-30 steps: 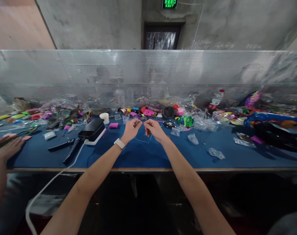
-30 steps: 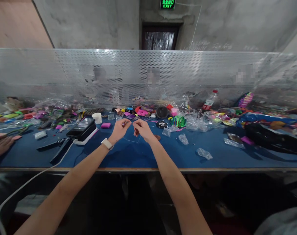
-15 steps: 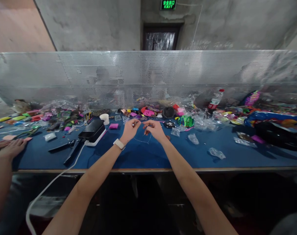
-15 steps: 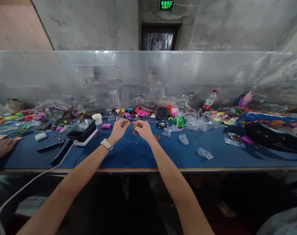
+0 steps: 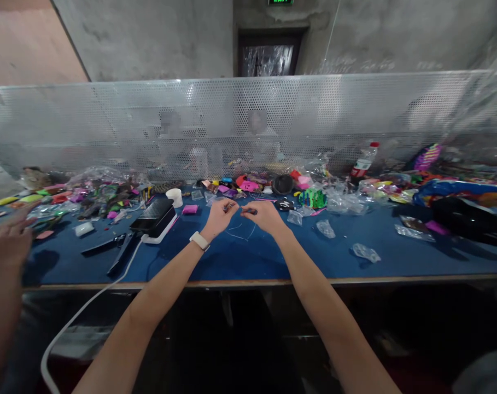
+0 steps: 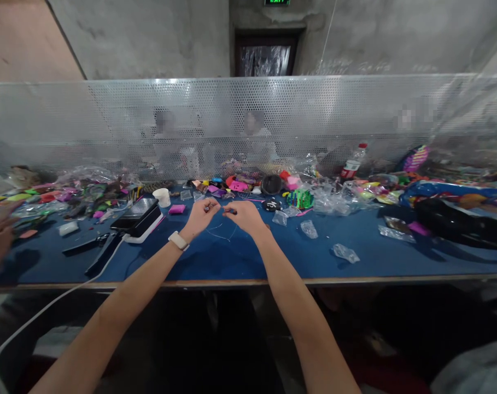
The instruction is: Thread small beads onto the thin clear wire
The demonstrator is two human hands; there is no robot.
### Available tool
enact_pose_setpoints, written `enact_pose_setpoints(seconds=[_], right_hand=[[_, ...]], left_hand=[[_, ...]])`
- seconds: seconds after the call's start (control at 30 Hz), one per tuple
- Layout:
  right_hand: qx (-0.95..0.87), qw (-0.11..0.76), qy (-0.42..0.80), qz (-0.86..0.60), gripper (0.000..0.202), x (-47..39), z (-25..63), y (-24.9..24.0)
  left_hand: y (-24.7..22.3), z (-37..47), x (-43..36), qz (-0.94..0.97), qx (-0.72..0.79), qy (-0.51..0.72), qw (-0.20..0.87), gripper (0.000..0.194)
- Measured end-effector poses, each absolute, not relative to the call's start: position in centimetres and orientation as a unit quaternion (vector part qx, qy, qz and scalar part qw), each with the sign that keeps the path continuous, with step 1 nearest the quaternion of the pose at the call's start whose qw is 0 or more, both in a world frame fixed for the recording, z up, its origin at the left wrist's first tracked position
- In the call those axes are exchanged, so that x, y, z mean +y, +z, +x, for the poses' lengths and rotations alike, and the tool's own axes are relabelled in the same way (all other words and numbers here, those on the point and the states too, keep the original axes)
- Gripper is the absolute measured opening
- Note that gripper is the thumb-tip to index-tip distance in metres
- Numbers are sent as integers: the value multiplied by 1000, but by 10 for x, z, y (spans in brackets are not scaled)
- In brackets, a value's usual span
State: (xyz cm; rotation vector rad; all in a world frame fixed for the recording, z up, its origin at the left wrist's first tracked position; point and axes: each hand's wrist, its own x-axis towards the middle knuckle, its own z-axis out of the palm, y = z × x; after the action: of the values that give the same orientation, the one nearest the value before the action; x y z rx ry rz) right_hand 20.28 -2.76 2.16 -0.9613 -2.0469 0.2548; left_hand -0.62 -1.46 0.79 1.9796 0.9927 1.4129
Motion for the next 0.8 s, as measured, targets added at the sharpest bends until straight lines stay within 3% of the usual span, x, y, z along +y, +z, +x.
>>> enact_pose_setpoints(seconds=[0.17,0.37,0.67,0.8], right_hand=[[-864,349,83,-352,11,-27,213,26],[-865,357,109,-336,22,-35,211,32],[-893,338,18,-298,14,-47,202,40],[-892,354,68,-274,18,-47,202,41]], left_hand=[[16,-12,-19,744,352,405,398,26],[22,-23,-21,693,343,316,549,33],[26,-22,-21,642,327,319,616,31],[27,-22,-23,647,331,287,624,31]])
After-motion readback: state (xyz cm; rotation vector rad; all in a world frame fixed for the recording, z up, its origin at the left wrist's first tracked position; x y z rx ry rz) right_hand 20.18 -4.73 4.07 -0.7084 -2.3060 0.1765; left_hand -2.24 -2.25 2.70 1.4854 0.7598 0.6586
